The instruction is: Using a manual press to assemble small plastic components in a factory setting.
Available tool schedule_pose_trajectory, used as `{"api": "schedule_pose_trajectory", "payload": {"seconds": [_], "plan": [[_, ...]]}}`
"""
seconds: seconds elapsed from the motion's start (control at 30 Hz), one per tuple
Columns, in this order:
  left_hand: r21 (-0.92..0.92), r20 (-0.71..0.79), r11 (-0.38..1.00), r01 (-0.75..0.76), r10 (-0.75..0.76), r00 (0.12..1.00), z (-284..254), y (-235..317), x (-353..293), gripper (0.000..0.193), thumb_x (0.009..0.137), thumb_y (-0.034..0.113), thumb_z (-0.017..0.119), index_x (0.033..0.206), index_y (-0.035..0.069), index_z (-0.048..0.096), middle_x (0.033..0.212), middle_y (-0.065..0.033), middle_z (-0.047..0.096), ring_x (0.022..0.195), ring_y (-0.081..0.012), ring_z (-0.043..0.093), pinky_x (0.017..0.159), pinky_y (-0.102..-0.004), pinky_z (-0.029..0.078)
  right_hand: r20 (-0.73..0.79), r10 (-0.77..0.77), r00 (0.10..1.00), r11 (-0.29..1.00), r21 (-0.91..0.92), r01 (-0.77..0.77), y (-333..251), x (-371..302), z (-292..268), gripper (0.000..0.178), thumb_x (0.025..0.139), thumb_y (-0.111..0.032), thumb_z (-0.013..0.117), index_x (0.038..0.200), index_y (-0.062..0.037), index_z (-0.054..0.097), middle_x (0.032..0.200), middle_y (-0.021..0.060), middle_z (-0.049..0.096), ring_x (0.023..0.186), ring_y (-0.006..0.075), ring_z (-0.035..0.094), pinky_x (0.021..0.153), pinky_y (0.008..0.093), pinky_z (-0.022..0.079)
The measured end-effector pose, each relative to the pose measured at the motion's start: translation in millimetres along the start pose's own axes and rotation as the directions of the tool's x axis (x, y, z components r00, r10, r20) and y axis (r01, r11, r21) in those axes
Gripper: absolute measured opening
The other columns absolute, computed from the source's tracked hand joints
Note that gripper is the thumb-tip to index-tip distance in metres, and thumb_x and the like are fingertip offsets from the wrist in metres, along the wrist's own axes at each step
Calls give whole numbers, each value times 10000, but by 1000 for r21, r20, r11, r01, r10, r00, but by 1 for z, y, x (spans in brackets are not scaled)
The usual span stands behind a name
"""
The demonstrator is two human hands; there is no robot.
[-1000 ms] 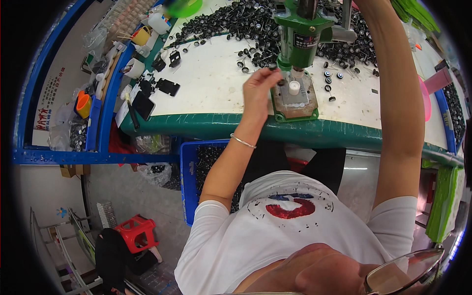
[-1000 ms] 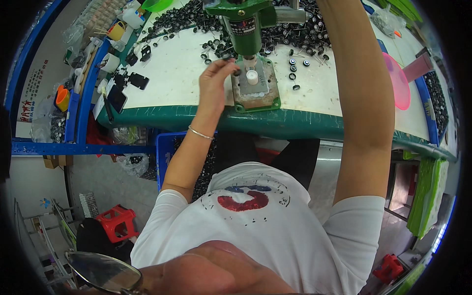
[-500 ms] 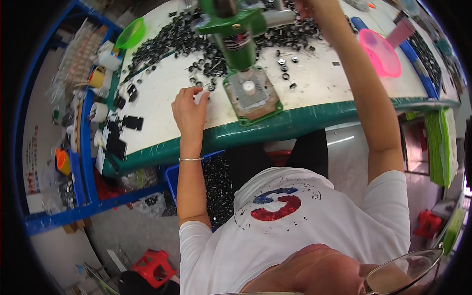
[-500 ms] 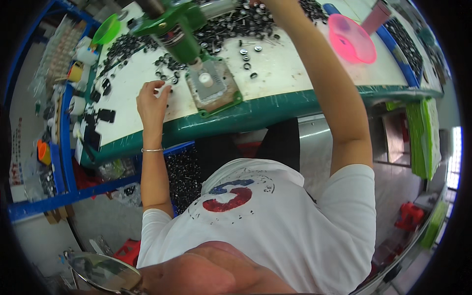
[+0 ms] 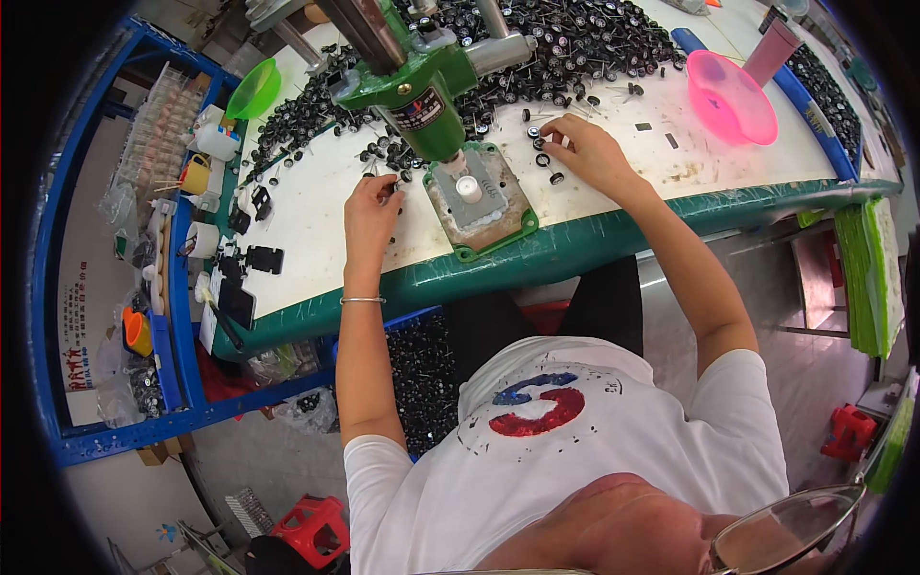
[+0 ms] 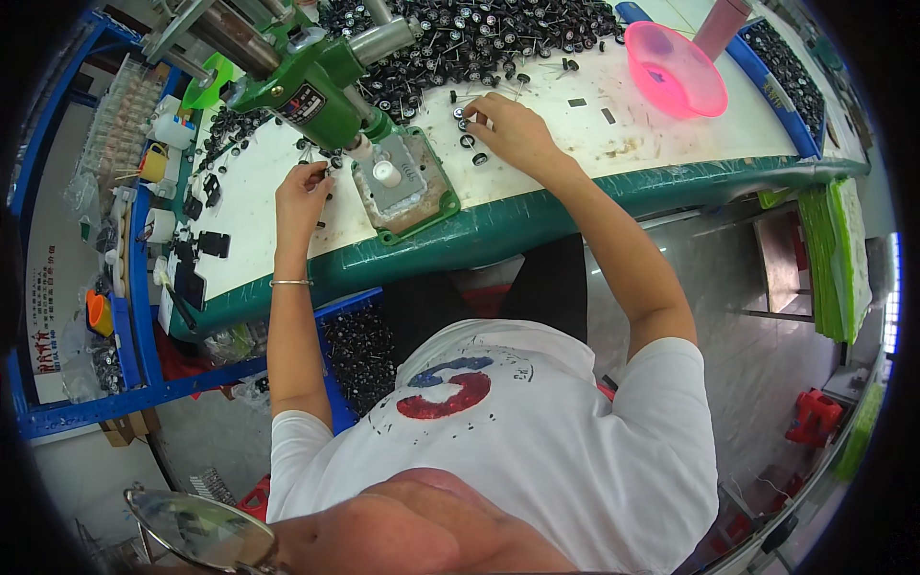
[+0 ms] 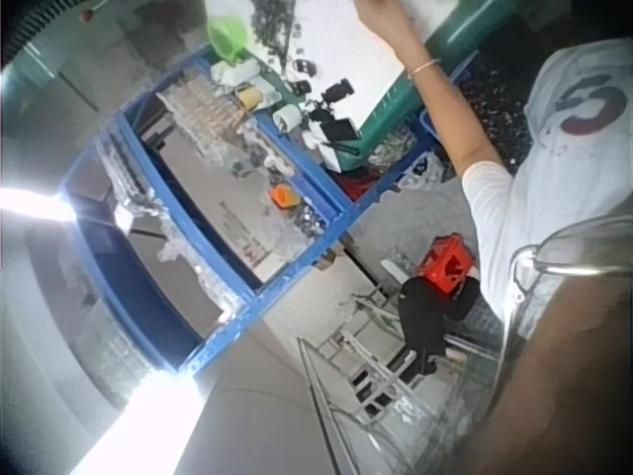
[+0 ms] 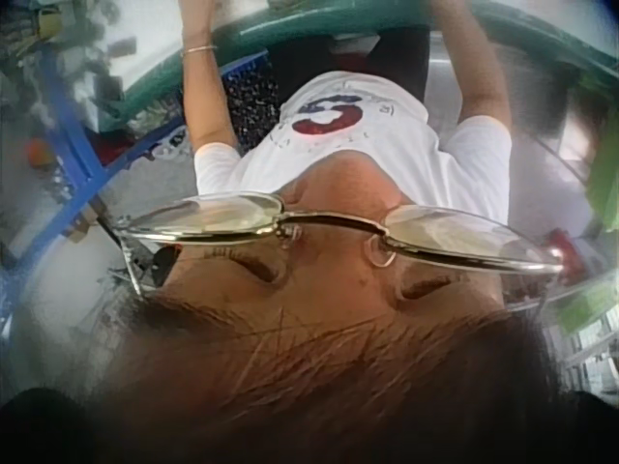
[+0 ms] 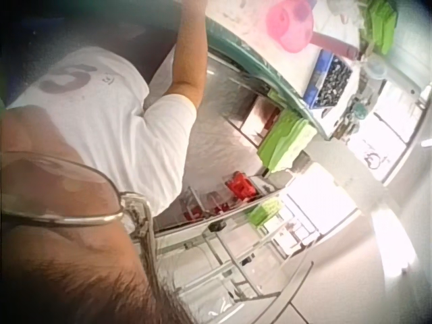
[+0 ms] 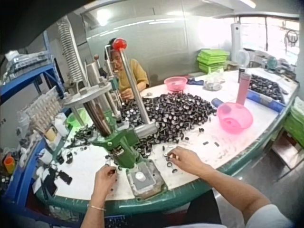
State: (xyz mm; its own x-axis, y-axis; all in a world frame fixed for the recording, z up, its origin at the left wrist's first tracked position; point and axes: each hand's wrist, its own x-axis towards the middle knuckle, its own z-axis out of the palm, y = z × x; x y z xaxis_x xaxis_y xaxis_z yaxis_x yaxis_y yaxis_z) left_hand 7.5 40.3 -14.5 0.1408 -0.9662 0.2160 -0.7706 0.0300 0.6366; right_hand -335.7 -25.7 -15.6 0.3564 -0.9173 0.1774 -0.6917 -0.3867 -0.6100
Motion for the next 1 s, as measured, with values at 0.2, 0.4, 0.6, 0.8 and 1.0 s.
{"api": "schedule_pose_trajectory", "payload": {"seconds": [0.2, 0.4, 0.6, 0.8, 1.0], "plan": [[-44, -125, 996, -81, 75, 989, 2, -4, 1, 298, 806, -17, 680, 1099, 26, 711, 963, -88, 649, 829, -177, 639, 759, -309, 524, 27, -222, 975, 967, -125, 224, 6, 19, 4, 248, 926, -170, 607, 1168, -173, 658, 1096, 65, 583, 885, 247, 643, 793, 373, 510], [-285, -415, 949, -132, 1, 910, -6, 20, -21, 276, 859, -30, 661, 1103, 73, 737, 951, -20, 655, 822, -88, 606, 715, -233, 486, 110, -282, 953, 942, -155, 297, 18, 32, -2, 233, 896, -128, 619, 1125, -150, 652, 1071, 74, 561, 901, 272, 636, 804, 401, 511], [-594, -297, 800, -89, -114, 948, 10, 31, -46, 309, 873, -1, 672, 1159, 101, 729, 931, 6, 662, 823, -68, 579, 724, -219, 449, 19, -303, 953, 940, -158, 302, 11, 27, 2, 154, 911, -126, 609, 1054, -148, 661, 1132, 28, 598, 927, 261, 647, 782, 390, 527], [-797, -197, 603, -38, -200, 960, 19, 50, -59, 299, 849, -10, 721, 1146, 27, 718, 914, 3, 667, 836, -70, 589, 773, -216, 480, -136, -175, 975, 969, 151, 194, -27, 18, -14, 233, 905, -102, 661, 1133, -56, 668, 1053, 43, 644, 892, 166, 613, 787, 283, 482], [-848, -27, 511, 141, -307, 951, 20, 54, -59, 238, 825, 1, 752, 1062, 9, 743, 876, 11, 683, 817, -62, 578, 760, -208, 472, 1, -362, 932, 829, 459, 321, -93, -3, 16, 235, 897, -174, 691, 1098, -54, 702, 1045, 67, 628, 878, 175, 619, 768, 314, 503]]}}
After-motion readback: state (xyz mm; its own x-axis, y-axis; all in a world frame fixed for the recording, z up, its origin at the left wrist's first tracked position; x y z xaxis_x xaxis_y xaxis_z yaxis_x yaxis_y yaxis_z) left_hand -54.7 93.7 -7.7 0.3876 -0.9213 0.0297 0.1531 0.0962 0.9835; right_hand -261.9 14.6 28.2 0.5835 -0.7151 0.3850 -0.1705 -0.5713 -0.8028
